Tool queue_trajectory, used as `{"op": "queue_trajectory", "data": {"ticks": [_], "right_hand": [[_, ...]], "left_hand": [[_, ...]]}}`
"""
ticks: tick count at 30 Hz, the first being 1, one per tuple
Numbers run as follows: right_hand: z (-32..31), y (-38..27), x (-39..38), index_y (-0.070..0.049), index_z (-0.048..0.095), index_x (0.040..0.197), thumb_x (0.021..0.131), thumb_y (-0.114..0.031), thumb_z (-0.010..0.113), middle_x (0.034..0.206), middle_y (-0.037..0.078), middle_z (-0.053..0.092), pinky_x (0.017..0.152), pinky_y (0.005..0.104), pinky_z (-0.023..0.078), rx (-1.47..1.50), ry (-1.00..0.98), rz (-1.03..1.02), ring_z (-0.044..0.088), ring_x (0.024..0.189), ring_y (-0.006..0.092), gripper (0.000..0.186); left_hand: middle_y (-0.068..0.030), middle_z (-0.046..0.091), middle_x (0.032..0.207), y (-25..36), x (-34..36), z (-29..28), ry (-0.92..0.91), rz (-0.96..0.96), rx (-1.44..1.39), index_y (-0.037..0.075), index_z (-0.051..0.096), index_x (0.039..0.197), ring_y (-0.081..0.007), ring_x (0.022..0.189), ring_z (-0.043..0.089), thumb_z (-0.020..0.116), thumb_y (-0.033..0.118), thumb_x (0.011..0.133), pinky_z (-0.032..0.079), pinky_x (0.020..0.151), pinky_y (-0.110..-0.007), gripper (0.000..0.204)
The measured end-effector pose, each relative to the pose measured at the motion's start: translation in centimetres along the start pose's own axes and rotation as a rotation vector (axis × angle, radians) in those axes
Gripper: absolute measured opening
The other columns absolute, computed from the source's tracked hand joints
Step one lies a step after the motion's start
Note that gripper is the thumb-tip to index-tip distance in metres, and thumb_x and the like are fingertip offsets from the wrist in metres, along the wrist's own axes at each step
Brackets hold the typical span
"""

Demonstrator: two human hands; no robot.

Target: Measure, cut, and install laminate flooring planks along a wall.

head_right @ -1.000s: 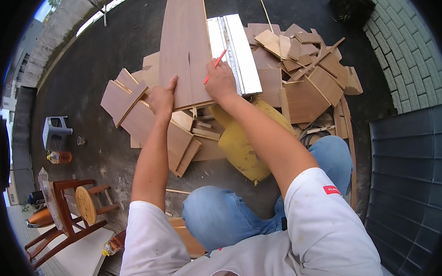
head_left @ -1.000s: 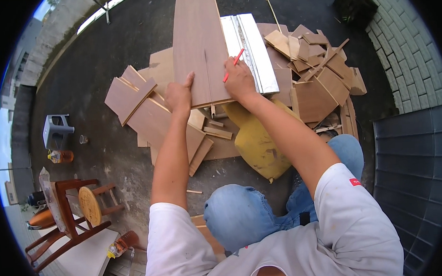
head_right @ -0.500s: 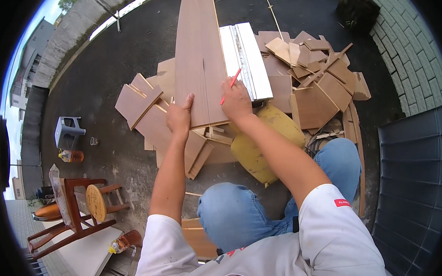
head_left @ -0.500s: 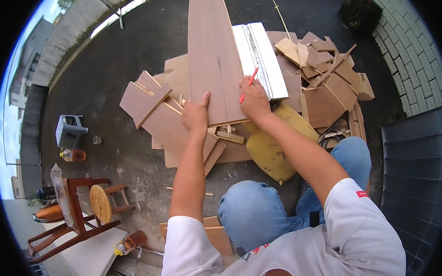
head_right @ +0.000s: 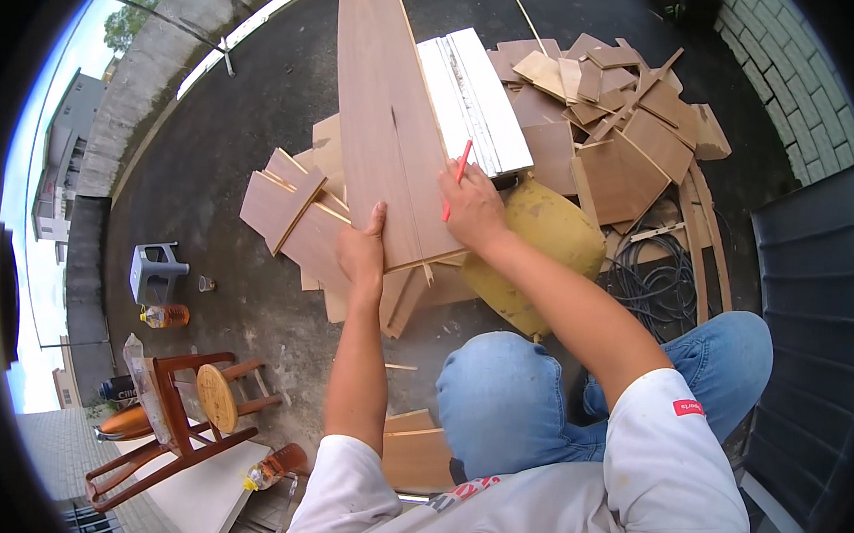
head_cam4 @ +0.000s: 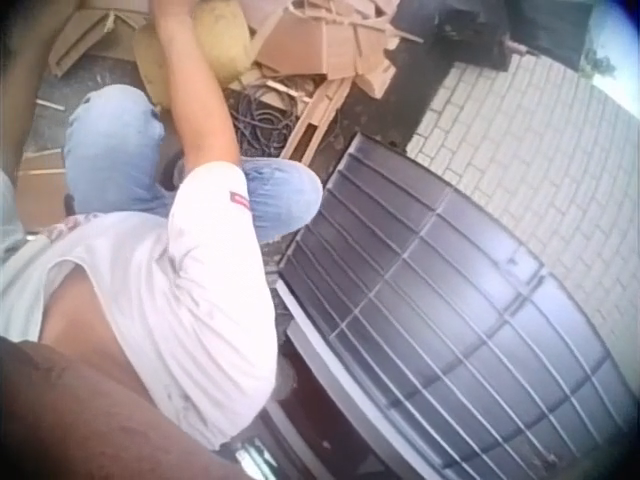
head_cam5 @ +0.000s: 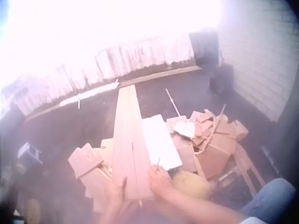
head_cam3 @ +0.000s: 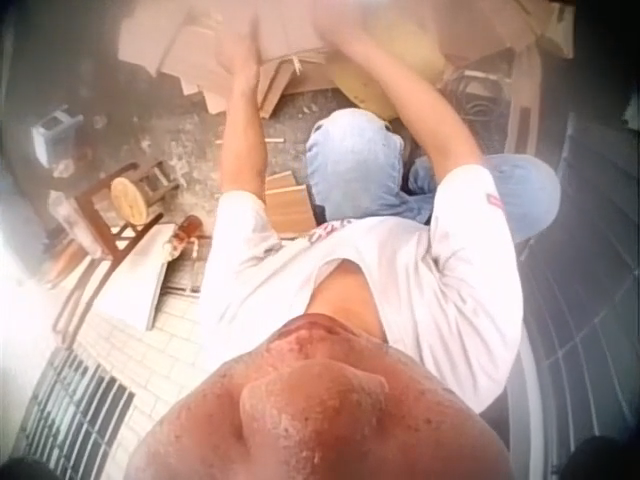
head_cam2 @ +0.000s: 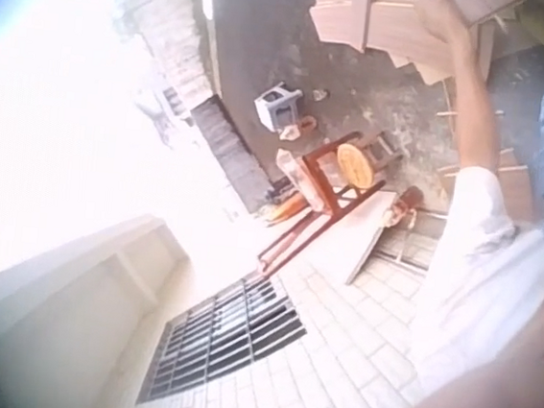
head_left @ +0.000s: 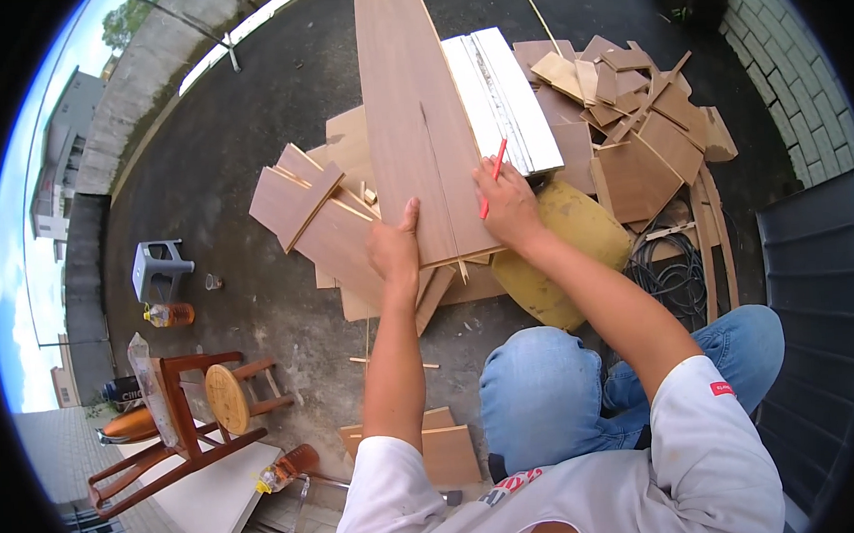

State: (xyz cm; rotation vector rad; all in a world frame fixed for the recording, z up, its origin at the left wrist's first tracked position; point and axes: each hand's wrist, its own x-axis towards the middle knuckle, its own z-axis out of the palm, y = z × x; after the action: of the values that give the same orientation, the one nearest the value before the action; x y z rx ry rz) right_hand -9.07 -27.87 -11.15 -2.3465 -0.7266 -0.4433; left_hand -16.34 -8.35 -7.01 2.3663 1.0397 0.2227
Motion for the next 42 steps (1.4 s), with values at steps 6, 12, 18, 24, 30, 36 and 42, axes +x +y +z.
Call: {"op": "queue_trajectory", "data": {"ticks": [6, 12, 18, 24, 30, 36, 42], "right_hand": [[-2.2, 0.1, -1.0, -0.002, 0.063, 0.114, 0.086, -0.014, 0.064, 0.125, 0.02, 0.064, 0.105, 0.0467, 0.044, 0.057, 0.031, -0.072, 0.058, 0.118, 0.0375, 0.03], [-4.3, 0.0, -0.9, -0.005, 0.065, 0.102, 0.083, -0.013, 0.069, 0.106, 0.015, 0.069, 0.092, 0.0429, 0.051, 0.136, 0.018, -0.124, 0.065, 0.103, 0.0328, 0.021], [-6.2, 1.6, -0.2, -0.003, 0.067, 0.097, 0.086, -0.012, 0.066, 0.088, 0.016, 0.068, 0.077, 0.0429, 0.053, 0.306, -0.037, -0.055, 0.066, 0.085, 0.0349, 0.013], [-8.9, 2.6, 0.1, -0.004, 0.068, 0.098, 0.091, -0.015, 0.065, 0.085, 0.018, 0.069, 0.073, 0.0435, 0.053, 0.393, -0.104, 0.127, 0.067, 0.081, 0.0355, 0.013], [-10.2, 2.4, 1.0, -0.006, 0.069, 0.101, 0.095, -0.019, 0.064, 0.084, 0.016, 0.071, 0.071, 0.04, 0.053, 0.45, -0.179, 0.208, 0.069, 0.077, 0.0337, 0.015], [-10.1, 2.0, 1.7, -0.006, 0.069, 0.104, 0.096, -0.023, 0.062, 0.088, 0.016, 0.072, 0.073, 0.037, 0.053, 0.477, -0.231, 0.284, 0.07, 0.081, 0.0303, 0.02], [-9.8, 1.7, 2.8, -0.005, 0.068, 0.106, 0.094, -0.026, 0.063, 0.091, 0.018, 0.072, 0.08, 0.0395, 0.053, 0.471, -0.38, 0.356, 0.07, 0.089, 0.0324, 0.025]], "left_hand": [[-0.0281, 0.07, 0.1, 0.4, -2.8, -0.7, -0.008, -0.03, -0.023, -0.008, 0.067, 0.102, -0.0462, 0.097, 0.066, 0.069, 0.07, 0.079, 0.052, 0.086, -0.051, 0.082], [-0.0306, 0.069, 0.102, -0.7, -4.2, -1.0, -0.001, -0.083, -0.041, -0.009, 0.064, 0.108, -0.048, 0.098, 0.065, 0.07, 0.069, 0.079, 0.051, 0.086, -0.051, 0.083], [-0.0321, 0.068, 0.103, -1.5, -6.2, -1.2, 0.092, -0.025, -0.019, -0.009, 0.063, 0.108, -0.0482, 0.1, 0.065, 0.068, 0.071, 0.078, 0.05, 0.089, -0.053, 0.086], [-0.0317, 0.069, 0.1, -1.3, -7.8, -1.9, -0.022, -0.117, 0.027, -0.008, 0.064, 0.11, -0.0487, 0.098, 0.066, 0.067, 0.075, 0.076, 0.052, 0.086, -0.053, 0.089], [-0.0316, 0.069, 0.096, -3.2, -9.9, -3.2, 0.015, -0.17, 0.069, -0.007, 0.065, 0.106, -0.0491, 0.094, 0.067, 0.067, 0.075, 0.076, 0.053, 0.084, -0.052, 0.087], [-0.0314, 0.069, 0.09, -5.4, -12.0, -3.9, 0.069, -0.068, 0.057, -0.006, 0.064, 0.095, -0.046, 0.09, 0.068, 0.071, 0.068, 0.078, 0.053, 0.08, -0.049, 0.076], [-0.0317, 0.069, 0.087, -6.1, -14.9, -4.1, 0.014, -0.133, 0.068, -0.005, 0.061, 0.094, -0.0487, 0.087, 0.068, 0.071, 0.069, 0.077, 0.054, 0.078, -0.05, 0.076]]}}
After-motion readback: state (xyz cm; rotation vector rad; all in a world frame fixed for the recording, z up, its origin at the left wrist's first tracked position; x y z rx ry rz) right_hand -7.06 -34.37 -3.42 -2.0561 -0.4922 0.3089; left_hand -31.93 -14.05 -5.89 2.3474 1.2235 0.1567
